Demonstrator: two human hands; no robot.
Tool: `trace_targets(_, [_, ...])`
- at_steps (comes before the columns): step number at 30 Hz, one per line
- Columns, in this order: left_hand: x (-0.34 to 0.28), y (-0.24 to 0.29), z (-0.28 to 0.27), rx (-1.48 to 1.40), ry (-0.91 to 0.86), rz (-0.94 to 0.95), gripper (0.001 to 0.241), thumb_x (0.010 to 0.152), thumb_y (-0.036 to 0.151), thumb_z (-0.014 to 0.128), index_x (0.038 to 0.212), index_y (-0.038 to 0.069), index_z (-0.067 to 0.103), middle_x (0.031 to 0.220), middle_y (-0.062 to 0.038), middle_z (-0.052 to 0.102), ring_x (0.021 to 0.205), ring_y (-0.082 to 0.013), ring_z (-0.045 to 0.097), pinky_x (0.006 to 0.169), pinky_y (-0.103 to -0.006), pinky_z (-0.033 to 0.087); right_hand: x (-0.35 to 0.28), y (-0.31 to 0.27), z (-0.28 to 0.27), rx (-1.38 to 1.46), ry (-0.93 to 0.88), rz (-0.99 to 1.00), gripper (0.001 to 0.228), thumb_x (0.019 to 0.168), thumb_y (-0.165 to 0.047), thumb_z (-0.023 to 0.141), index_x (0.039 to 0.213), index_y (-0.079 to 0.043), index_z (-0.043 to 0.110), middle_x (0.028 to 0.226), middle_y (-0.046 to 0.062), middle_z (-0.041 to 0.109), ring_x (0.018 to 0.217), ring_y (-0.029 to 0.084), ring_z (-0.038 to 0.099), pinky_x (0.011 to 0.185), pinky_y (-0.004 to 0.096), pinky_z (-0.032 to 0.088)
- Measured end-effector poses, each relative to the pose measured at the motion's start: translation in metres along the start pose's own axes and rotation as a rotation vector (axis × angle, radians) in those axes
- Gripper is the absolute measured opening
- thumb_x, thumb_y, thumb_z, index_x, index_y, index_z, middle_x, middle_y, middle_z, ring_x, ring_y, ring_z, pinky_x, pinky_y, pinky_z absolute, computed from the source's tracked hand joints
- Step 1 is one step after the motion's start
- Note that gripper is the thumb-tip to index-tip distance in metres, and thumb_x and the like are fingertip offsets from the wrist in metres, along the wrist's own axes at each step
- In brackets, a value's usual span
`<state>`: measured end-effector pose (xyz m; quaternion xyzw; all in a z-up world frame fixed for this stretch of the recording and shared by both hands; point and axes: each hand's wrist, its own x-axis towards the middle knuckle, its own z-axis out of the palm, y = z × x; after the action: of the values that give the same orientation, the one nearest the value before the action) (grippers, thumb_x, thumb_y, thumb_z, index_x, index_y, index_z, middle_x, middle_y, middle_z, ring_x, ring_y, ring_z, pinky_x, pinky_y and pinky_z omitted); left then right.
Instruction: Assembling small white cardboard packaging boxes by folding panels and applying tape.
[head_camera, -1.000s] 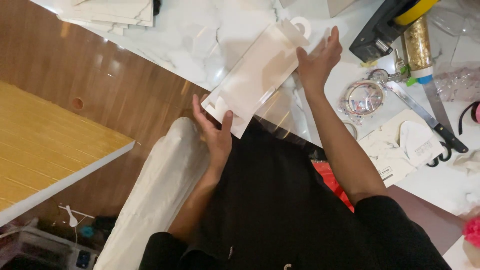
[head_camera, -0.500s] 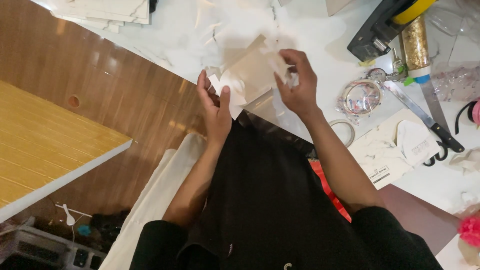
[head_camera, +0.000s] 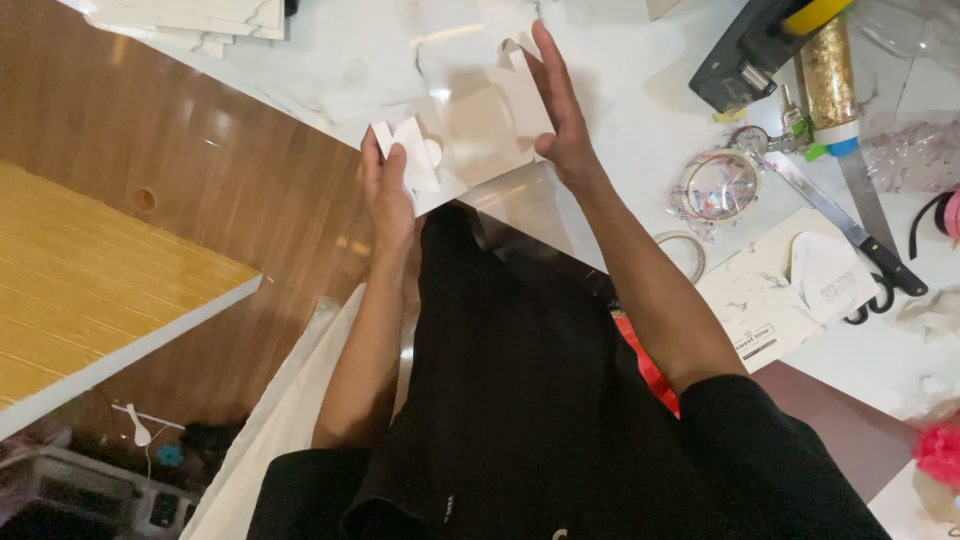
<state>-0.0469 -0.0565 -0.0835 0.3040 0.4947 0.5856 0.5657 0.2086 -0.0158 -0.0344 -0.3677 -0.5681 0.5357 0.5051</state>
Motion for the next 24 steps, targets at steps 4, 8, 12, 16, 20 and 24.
trace_targets(4, [-0.006, 0.021, 0.001, 0.023, -0.059, 0.021, 0.061, 0.112, 0.023, 0.055, 0.163, 0.002, 0.032, 0.160, -0.018, 0.046, 0.140, -0.0221, 0.052, 0.119, -0.0351, 0.043, 0.005, 0.024, 0.009, -0.090, -0.021, -0.032, 0.129, 0.077, -0.094, 0.055, 0.172, -0.018, 0.014, 0.159, 0.008, 0.036, 0.152, 0.024, 0.039, 0.133, 0.044, 0.029])
trace_targets(8, [-0.023, 0.053, 0.004, -0.011, -0.293, 0.024, 0.093, 0.099, 0.042, 0.067, 0.168, 0.008, 0.015, 0.169, -0.016, 0.033, 0.144, -0.0278, 0.047, 0.115, -0.0419, 0.043, 0.005, 0.007, 0.018, 0.054, 0.032, -0.092, 0.114, 0.087, -0.088, 0.050, 0.168, -0.013, 0.022, 0.150, 0.009, 0.050, 0.145, 0.023, 0.047, 0.125, 0.039, 0.035])
trace_targets(12, [-0.028, 0.038, -0.042, 0.339, -0.540, 0.082, 0.121, 0.081, 0.019, 0.080, 0.172, 0.014, -0.001, 0.176, -0.018, 0.017, 0.164, -0.0323, 0.021, 0.133, -0.0460, 0.026, -0.015, -0.006, 0.007, 0.114, 0.034, -0.031, 0.094, 0.102, -0.072, 0.046, 0.165, -0.005, 0.030, 0.157, 0.015, 0.049, 0.147, 0.025, 0.045, 0.126, 0.038, 0.036])
trace_targets(16, [-0.011, 0.046, -0.046, 0.666, -0.683, 0.070, 0.130, 0.077, 0.003, 0.082, 0.168, 0.016, -0.011, 0.178, -0.016, 0.003, 0.166, -0.0329, 0.009, 0.130, -0.0463, 0.026, -0.028, -0.011, -0.032, 0.154, 0.013, 0.043, 0.084, 0.104, -0.057, 0.052, 0.164, -0.002, 0.033, 0.161, 0.018, 0.048, 0.151, 0.027, 0.045, 0.129, 0.039, 0.035])
trace_targets(20, [0.009, 0.089, -0.014, 0.608, -0.752, -0.082, 0.144, 0.072, 0.009, 0.093, 0.165, 0.020, -0.016, 0.179, -0.011, -0.004, 0.165, -0.0313, 0.011, 0.122, -0.0454, 0.036, -0.038, -0.022, -0.058, -0.011, 0.001, 0.258, 0.076, 0.103, -0.029, 0.063, 0.167, -0.004, 0.029, 0.164, 0.017, 0.049, 0.148, 0.026, 0.051, 0.126, 0.039, 0.039])
trace_targets(24, [0.026, 0.105, 0.003, 0.820, -0.869, 0.028, 0.160, 0.057, 0.023, 0.102, 0.161, 0.023, -0.019, 0.174, -0.009, -0.012, 0.161, -0.0346, 0.012, 0.117, -0.0484, 0.035, -0.045, -0.028, -0.061, -0.268, -0.183, 0.307, 0.105, 0.092, -0.006, 0.078, 0.170, -0.009, 0.007, 0.172, 0.015, 0.033, 0.157, 0.027, 0.038, 0.128, 0.040, 0.034])
